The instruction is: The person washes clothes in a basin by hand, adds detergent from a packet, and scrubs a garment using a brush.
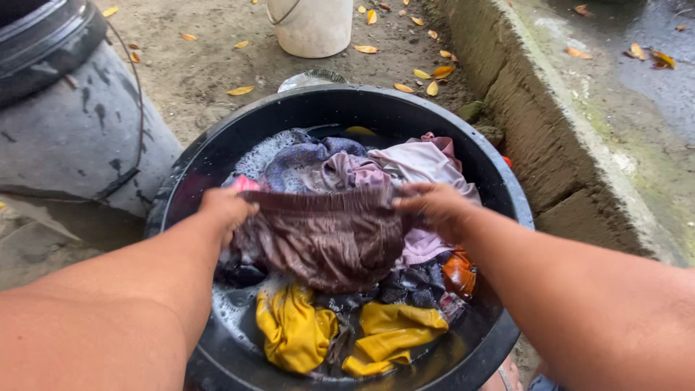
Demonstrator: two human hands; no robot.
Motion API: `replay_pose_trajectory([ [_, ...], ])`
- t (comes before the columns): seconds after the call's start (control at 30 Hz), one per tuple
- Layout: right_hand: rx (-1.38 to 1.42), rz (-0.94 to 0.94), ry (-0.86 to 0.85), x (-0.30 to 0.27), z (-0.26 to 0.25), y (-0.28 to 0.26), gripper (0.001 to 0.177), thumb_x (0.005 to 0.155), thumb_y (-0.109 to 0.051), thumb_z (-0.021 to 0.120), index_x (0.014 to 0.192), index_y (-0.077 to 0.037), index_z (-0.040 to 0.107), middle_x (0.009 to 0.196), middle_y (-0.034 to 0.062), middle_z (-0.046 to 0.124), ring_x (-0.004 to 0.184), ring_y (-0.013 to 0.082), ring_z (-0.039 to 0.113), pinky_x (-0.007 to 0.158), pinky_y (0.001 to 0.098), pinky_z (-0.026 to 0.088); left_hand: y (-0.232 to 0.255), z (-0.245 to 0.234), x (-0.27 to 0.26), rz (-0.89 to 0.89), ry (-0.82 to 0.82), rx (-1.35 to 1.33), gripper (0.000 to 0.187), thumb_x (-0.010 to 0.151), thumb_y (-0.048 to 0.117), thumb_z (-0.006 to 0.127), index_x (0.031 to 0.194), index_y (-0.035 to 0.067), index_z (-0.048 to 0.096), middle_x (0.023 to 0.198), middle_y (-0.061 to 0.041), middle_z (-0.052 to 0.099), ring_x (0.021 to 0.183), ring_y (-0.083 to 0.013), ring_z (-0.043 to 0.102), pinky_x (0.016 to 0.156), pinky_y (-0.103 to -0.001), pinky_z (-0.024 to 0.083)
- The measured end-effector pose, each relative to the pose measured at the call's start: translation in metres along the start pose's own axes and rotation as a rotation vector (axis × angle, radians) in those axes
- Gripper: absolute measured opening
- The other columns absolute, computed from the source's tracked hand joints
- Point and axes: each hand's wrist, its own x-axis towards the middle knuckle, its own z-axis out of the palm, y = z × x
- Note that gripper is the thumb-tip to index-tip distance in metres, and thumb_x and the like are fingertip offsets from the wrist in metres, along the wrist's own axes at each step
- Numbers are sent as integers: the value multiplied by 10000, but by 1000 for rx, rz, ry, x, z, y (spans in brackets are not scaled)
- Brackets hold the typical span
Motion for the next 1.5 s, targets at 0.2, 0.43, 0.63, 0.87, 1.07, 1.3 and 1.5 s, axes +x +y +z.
replay_pose_trajectory([
  [0.2, 48, 65, 29, -11, 9, -12, 160, 905, -252, 677, 1023, -143, 666, 925, 25, 695, 860, 188, 656, 797, 466, 569, 95, -18, -43, 395, 121, 499, 1027, 558, -2, 970, 1435, 155, 459, 1346, -144, 581, 1186, -277, 579, 983, -431, 507],
  [0.43, 277, 178, 89, 14, 13, 24, 223, 963, -291, 573, 977, -81, 647, 880, 78, 717, 753, 217, 682, 738, 388, 579, 116, 134, -83, 1043, 88, 303, 631, 641, 262, 959, 1143, 109, 607, 1184, -152, 674, 1100, -300, 697, 967, -402, 572],
  [0.63, 605, 82, 286, 7, -8, 17, 225, 971, -268, 578, 1010, -58, 647, 910, 107, 740, 743, 247, 715, 733, 416, 607, 42, 114, -104, 348, -48, 850, 738, 794, 589, 745, 1382, 192, 543, 1125, -154, 744, 1039, -340, 732, 909, -472, 562],
  [0.87, 153, 128, 250, 10, 9, 21, 240, 955, -266, 657, 1070, -54, 667, 911, 70, 708, 761, 210, 660, 762, 422, 554, 64, 101, -96, 385, 159, 543, 668, 720, 300, 830, 1295, 121, 539, 1138, -171, 725, 1045, -346, 732, 901, -463, 584],
  [1.07, 418, 115, 332, 11, -7, 19, 196, 966, -241, 642, 1020, -53, 659, 903, 81, 722, 755, 228, 693, 750, 386, 591, 36, 118, -103, 408, -27, 623, 636, 719, 496, 811, 1268, 215, 653, 1123, -141, 764, 1041, -326, 735, 916, -467, 567],
  [1.3, 243, 108, 186, 5, 6, 15, 249, 977, -269, 633, 1012, -27, 681, 891, 90, 730, 728, 229, 683, 722, 386, 572, 50, 122, -88, 293, 144, 549, 523, 791, 395, 781, 1217, 143, 613, 1093, -151, 735, 1016, -350, 719, 884, -503, 555],
  [1.5, 469, 129, 335, 4, -23, 3, 221, 978, -249, 626, 1019, -36, 666, 888, 85, 732, 724, 232, 708, 727, 399, 601, 34, 81, -88, 424, 53, 603, 671, 706, 475, 843, 1222, 94, 646, 1157, -160, 749, 1070, -323, 737, 928, -443, 564],
])
